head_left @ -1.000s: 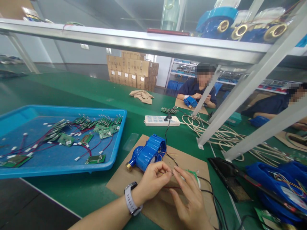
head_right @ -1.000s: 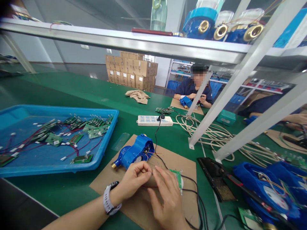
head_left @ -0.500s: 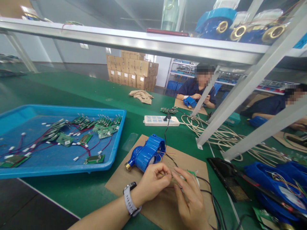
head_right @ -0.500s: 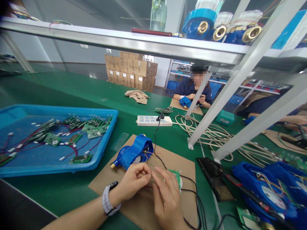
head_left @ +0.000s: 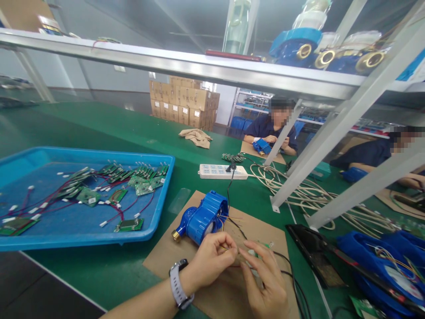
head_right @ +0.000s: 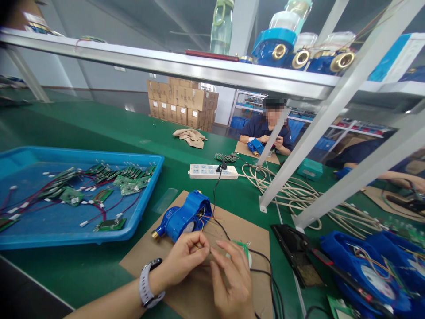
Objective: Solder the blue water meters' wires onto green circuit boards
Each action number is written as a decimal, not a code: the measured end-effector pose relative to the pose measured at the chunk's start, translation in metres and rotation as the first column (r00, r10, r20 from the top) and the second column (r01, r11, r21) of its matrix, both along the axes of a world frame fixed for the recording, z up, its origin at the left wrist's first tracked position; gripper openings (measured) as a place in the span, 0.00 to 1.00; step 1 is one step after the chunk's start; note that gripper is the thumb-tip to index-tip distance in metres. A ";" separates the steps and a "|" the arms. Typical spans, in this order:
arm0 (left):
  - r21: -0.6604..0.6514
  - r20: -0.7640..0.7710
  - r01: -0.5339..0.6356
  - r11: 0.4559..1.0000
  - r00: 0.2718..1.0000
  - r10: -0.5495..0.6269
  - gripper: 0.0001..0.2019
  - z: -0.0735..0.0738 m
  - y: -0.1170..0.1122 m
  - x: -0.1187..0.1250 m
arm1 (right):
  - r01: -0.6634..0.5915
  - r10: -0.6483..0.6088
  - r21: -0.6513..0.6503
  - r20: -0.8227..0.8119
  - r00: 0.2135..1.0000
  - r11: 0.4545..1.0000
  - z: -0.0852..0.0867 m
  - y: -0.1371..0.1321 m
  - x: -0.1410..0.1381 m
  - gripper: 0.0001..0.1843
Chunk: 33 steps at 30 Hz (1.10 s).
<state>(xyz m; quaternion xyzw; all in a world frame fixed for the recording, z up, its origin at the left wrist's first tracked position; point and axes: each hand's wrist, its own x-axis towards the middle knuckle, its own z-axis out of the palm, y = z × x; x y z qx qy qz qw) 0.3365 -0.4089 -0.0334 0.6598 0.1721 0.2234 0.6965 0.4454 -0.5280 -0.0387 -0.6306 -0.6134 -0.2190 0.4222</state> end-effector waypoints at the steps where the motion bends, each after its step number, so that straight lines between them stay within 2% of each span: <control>1: 0.008 -0.006 -0.001 1.000 1.000 0.001 0.10 0.000 0.000 0.000 | 0.016 -0.016 0.011 -0.009 1.000 1.000 0.000 0.000 0.000 0.14; 6: 0.049 -0.020 0.006 0.999 1.000 -0.005 0.07 -0.003 -0.002 0.001 | 0.072 -0.072 0.024 0.014 0.997 0.997 -0.002 0.001 0.003 0.15; 15: 0.153 -0.032 0.034 0.988 0.999 -0.030 0.05 -0.008 -0.006 0.000 | 0.023 -0.027 0.050 0.091 0.995 0.999 -0.008 0.003 0.009 0.12; 17: 0.221 -0.040 0.012 0.975 0.999 -0.003 0.05 -0.008 -0.007 0.000 | 0.026 -0.032 0.062 0.089 0.995 0.998 -0.011 0.003 0.012 0.10; 19: 0.371 -0.035 -0.030 0.928 0.998 0.046 0.05 -0.008 -0.008 -0.001 | 0.051 -0.056 0.060 0.080 0.995 0.997 -0.013 0.002 0.015 0.07; 22: 0.605 0.020 -0.090 0.791 0.995 0.099 0.06 -0.009 -0.006 -0.001 | 0.074 -0.081 0.068 0.099 0.992 0.995 -0.017 0.002 0.021 0.04; 27: 0.772 0.082 -0.132 0.622 0.991 0.109 0.05 -0.011 0.000 -0.001 | 0.076 -0.086 0.071 0.149 0.985 0.995 -0.017 0.001 0.031 0.04; 30: 0.802 0.113 -0.148 0.579 0.989 0.097 0.06 -0.011 0.003 0.000 | 0.105 -0.109 0.043 0.109 0.988 0.994 -0.013 -0.002 0.033 0.05; 33: 0.801 0.149 -0.154 0.578 0.987 0.056 0.06 -0.014 0.004 0.002 | 0.126 -0.130 0.052 0.078 0.988 0.991 -0.012 -0.003 0.036 0.07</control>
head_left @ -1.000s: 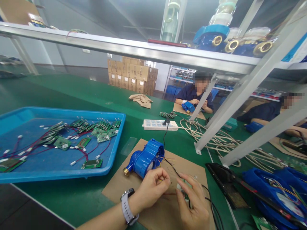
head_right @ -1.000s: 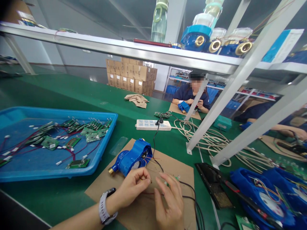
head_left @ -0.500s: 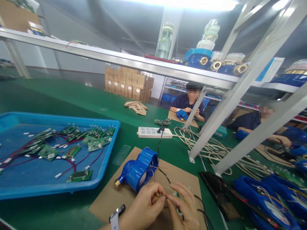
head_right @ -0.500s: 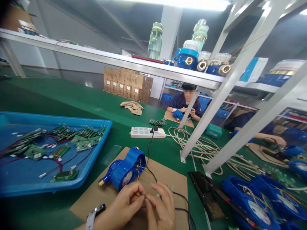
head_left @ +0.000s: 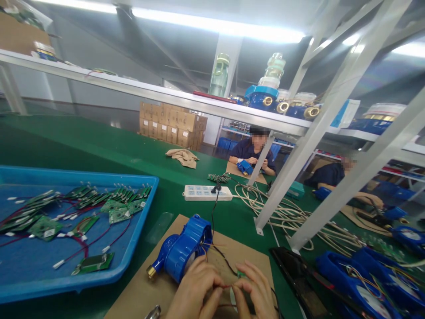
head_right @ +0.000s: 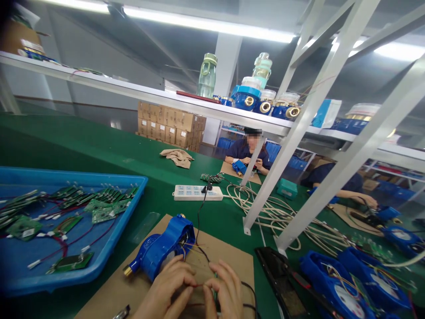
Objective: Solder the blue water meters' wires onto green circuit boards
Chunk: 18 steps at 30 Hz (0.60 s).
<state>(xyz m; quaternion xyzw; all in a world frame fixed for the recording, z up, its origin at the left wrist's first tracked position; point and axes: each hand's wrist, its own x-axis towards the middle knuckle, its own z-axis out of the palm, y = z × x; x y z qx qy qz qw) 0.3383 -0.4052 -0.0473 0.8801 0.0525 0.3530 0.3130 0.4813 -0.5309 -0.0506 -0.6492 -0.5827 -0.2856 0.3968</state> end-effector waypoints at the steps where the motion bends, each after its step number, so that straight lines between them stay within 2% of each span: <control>1: -0.006 0.012 0.006 1.000 1.000 -0.005 0.05 -0.001 0.000 0.001 | -0.014 0.014 -0.004 0.016 1.000 1.000 0.000 0.000 0.002 0.07; 4: -0.046 0.033 0.003 0.999 0.999 -0.002 0.05 -0.003 -0.001 0.003 | -0.050 0.053 -0.036 0.085 0.995 0.998 0.001 0.000 0.005 0.06; 7: -0.121 -0.010 -0.007 0.993 1.000 0.006 0.06 0.003 -0.005 0.000 | -0.027 0.030 -0.062 0.060 0.998 0.998 0.007 0.000 -0.003 0.05; 9: -0.183 -0.063 -0.021 0.983 0.998 0.010 0.07 0.009 -0.007 -0.003 | -0.024 0.023 -0.074 -0.021 1.000 0.997 0.012 -0.001 -0.011 0.05; 12: -0.269 -0.114 -0.033 0.963 0.993 0.002 0.07 0.016 -0.007 -0.006 | -0.003 -0.018 -0.075 -0.275 0.961 0.997 0.016 -0.004 -0.013 0.05; 14: -0.318 -0.141 -0.044 0.947 0.990 -0.002 0.06 0.016 -0.006 -0.007 | 0.069 -0.075 -0.030 -0.433 0.898 0.997 0.014 -0.011 -0.003 0.06; 16: -0.361 -0.145 -0.047 0.931 0.989 -0.007 0.06 0.015 -0.005 -0.006 | 0.154 -0.134 -0.005 -0.513 0.848 0.988 0.010 -0.023 0.012 0.07; 18: -0.396 -0.132 -0.039 0.918 0.991 -0.015 0.06 0.013 -0.005 -0.006 | 0.168 -0.153 -0.025 -0.560 0.814 0.985 0.005 -0.036 0.028 0.12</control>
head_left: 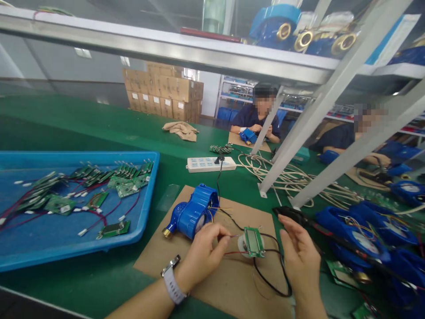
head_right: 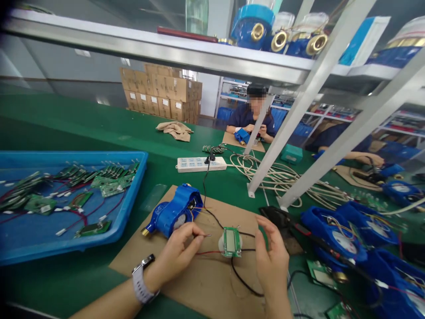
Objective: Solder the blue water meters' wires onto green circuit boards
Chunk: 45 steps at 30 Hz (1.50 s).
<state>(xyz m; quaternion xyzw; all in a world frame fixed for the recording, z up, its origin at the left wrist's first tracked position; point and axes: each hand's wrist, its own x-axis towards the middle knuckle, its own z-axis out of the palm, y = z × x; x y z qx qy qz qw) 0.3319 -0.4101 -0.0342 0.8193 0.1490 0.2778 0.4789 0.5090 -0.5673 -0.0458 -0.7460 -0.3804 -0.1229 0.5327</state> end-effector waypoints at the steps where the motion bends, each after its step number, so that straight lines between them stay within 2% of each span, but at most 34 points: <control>1: -0.014 0.010 0.004 1.000 1.000 -0.003 0.06 -0.001 0.000 0.000 | -0.021 0.020 -0.020 -0.019 1.000 1.000 -0.003 -0.006 0.006 0.14; 4: -0.048 0.034 0.015 0.999 0.999 -0.014 0.06 -0.002 0.000 0.001 | -0.165 0.152 -0.154 -0.095 0.984 0.974 -0.013 -0.019 0.014 0.26; 6: -0.070 0.043 0.019 0.997 0.999 -0.016 0.06 -0.002 0.001 0.001 | -0.279 0.240 -0.243 -0.177 0.955 0.929 -0.021 -0.021 0.013 0.34; 8: -0.086 0.044 0.022 0.996 0.999 -0.019 0.06 -0.002 0.001 0.002 | -0.355 0.287 -0.273 -0.259 0.922 0.894 -0.029 -0.018 0.009 0.39; 11: -0.099 0.045 0.021 0.995 0.999 -0.016 0.06 -0.002 0.001 0.002 | -0.391 0.286 -0.268 -0.358 0.889 0.880 -0.039 -0.010 0.006 0.41; 14: -0.103 0.048 0.009 0.995 0.999 -0.004 0.07 -0.003 0.002 0.002 | -0.379 0.260 -0.272 -0.389 0.884 0.884 -0.044 -0.001 0.003 0.37; 17: -0.104 0.051 -0.006 0.995 0.999 0.011 0.06 -0.004 0.003 0.002 | -0.366 0.246 -0.287 -0.380 0.892 0.885 -0.042 0.005 0.000 0.32; 20: -0.110 0.052 -0.015 0.994 0.998 0.021 0.06 -0.004 0.002 0.003 | -0.375 0.243 -0.329 -0.377 0.894 0.867 -0.036 0.010 0.000 0.31; 27: -0.129 0.061 -0.005 0.992 0.998 0.013 0.05 -0.001 0.003 0.003 | -0.521 0.360 -0.387 -0.416 0.835 0.761 -0.025 0.025 0.015 0.34; 31: -0.134 0.065 -0.017 0.991 0.998 0.026 0.06 0.000 0.003 0.003 | -0.576 0.409 -0.392 -0.433 0.803 0.717 -0.010 0.018 0.032 0.32; 33: -0.133 0.066 -0.018 0.991 0.997 0.027 0.05 0.001 0.004 0.003 | -0.535 0.377 -0.405 -0.409 0.831 0.741 0.003 0.010 0.036 0.27; 35: -0.131 0.066 -0.019 0.991 0.997 0.028 0.05 0.001 0.004 0.003 | -0.439 0.320 -0.407 -0.329 0.888 0.801 0.018 0.005 0.031 0.23; 37: -0.132 0.063 -0.024 0.991 0.997 0.033 0.05 0.002 0.003 0.002 | -0.295 0.271 -0.332 -0.117 0.956 0.896 0.031 0.006 0.013 0.21; 38: -0.133 0.062 -0.029 0.991 0.997 0.037 0.05 0.002 0.003 0.002 | -0.288 0.294 -0.255 -0.017 0.956 0.923 0.036 0.009 0.001 0.19; 41: -0.129 0.057 -0.032 0.991 0.998 0.039 0.06 0.003 0.002 0.001 | -0.315 0.347 -0.162 0.245 0.905 0.935 0.039 0.022 -0.033 0.15; 45: -0.115 0.061 -0.019 0.993 0.998 0.026 0.06 0.003 0.003 0.000 | -0.326 0.370 -0.181 0.338 0.865 0.928 0.022 0.030 -0.053 0.15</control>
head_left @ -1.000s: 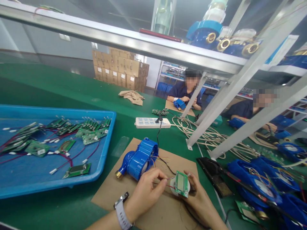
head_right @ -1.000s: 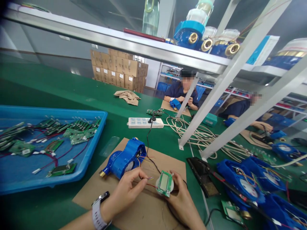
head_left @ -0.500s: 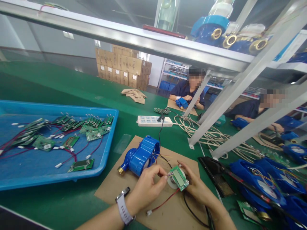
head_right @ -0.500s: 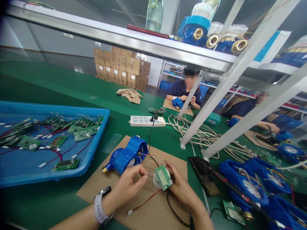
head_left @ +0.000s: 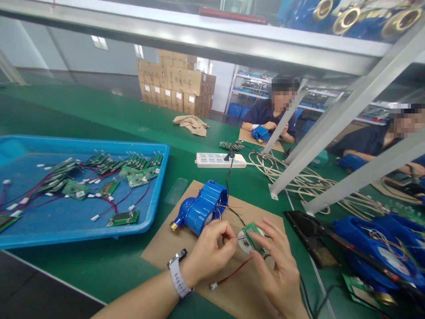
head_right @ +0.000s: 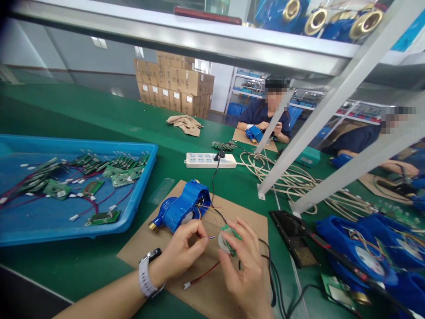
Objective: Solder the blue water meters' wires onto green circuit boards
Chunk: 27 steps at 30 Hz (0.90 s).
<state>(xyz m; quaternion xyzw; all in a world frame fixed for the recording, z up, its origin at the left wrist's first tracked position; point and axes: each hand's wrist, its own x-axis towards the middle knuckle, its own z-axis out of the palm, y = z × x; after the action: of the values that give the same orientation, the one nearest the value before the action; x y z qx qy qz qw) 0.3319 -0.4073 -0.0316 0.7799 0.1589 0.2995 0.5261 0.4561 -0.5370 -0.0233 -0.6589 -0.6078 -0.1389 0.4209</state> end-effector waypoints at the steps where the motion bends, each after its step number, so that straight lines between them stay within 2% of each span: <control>1: 0.003 0.002 0.001 1.000 1.000 -0.001 0.07 0.000 0.000 0.000 | -0.013 0.013 -0.005 0.005 1.000 1.000 -0.005 0.000 0.000 0.15; 5: 0.002 0.007 -0.003 1.000 1.000 0.003 0.07 0.003 0.000 0.000 | -0.046 0.046 -0.019 -0.010 0.999 0.999 -0.014 -0.002 0.004 0.14; 27: 0.055 -0.025 -0.002 0.999 1.000 0.004 0.06 0.006 -0.003 -0.001 | -0.067 0.067 0.000 0.029 0.997 0.998 -0.011 -0.001 0.000 0.12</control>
<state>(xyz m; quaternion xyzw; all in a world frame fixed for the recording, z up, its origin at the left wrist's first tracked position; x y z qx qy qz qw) 0.3312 -0.4099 -0.0257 0.7975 0.1586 0.2946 0.5020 0.4562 -0.5381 -0.0343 -0.6360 -0.6354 -0.1343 0.4168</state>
